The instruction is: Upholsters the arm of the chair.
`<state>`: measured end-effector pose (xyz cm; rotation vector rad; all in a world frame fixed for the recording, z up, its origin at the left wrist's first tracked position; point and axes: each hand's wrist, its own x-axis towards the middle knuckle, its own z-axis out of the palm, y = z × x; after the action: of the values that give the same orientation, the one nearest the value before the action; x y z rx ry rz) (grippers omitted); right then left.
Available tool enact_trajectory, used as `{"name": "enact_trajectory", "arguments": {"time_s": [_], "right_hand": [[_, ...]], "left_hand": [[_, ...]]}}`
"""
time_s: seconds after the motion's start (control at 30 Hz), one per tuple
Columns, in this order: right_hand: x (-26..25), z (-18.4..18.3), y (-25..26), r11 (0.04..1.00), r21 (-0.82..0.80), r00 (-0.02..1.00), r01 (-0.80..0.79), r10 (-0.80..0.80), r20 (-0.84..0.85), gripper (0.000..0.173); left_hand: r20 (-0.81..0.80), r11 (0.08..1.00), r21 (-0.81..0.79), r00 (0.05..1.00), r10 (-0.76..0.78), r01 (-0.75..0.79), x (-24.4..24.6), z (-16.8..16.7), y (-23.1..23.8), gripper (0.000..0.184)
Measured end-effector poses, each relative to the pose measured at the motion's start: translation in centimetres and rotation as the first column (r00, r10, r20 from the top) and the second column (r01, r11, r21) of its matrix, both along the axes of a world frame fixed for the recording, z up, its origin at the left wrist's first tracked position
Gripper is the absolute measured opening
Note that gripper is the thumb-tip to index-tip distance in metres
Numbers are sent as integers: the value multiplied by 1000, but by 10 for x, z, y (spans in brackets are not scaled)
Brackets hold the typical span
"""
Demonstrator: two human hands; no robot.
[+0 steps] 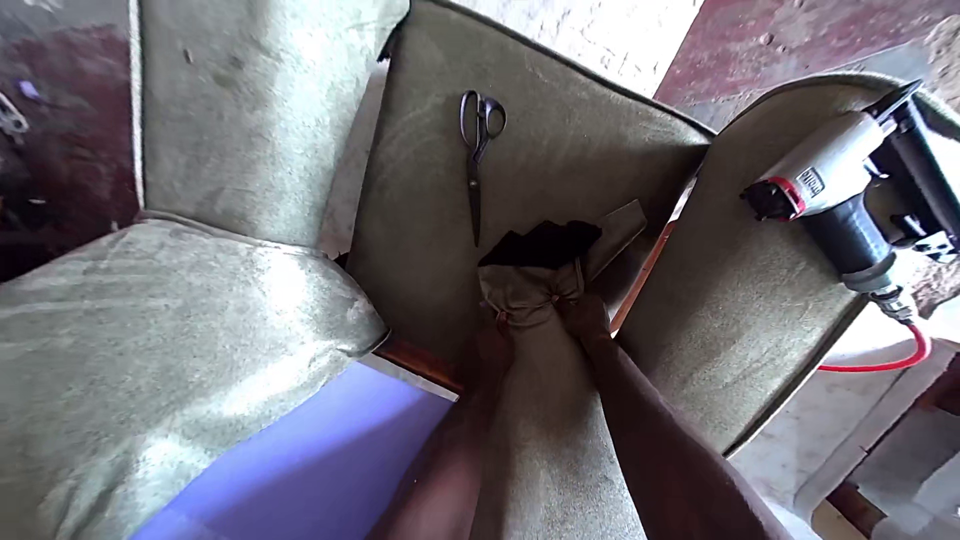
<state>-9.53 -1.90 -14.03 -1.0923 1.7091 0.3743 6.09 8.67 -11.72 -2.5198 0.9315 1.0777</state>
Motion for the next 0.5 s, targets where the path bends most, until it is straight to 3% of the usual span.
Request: {"name": "enact_trajectory", "arguments": {"time_s": [0.13, 0.2, 0.27, 0.37, 0.5], "right_hand": [[4, 2, 3, 999, -45, 999, -24, 23, -24, 69], [5, 6, 3, 997, -53, 998, -48, 46, -38, 73], [4, 6, 2, 996, -49, 996, -79, 77, -38, 74], [-1, -1, 5, 1000, -8, 999, 3, -3, 41, 76], [-6, -10, 7, 943, 147, 938, 300, -320, 136, 53]], "left_hand": [[-12, 987, -148, 998, 63, -64, 4, 26, -18, 56], [-24, 956, -273, 992, -121, 110, -8, 66, -35, 56], [-86, 883, -336, 923, -375, 327, -35, 90, -36, 45], [-282, 895, -260, 859, -428, 361, -63, 64, 1, 62], [-373, 943, -146, 866, -334, 300, -61, 48, 6, 63]]}}
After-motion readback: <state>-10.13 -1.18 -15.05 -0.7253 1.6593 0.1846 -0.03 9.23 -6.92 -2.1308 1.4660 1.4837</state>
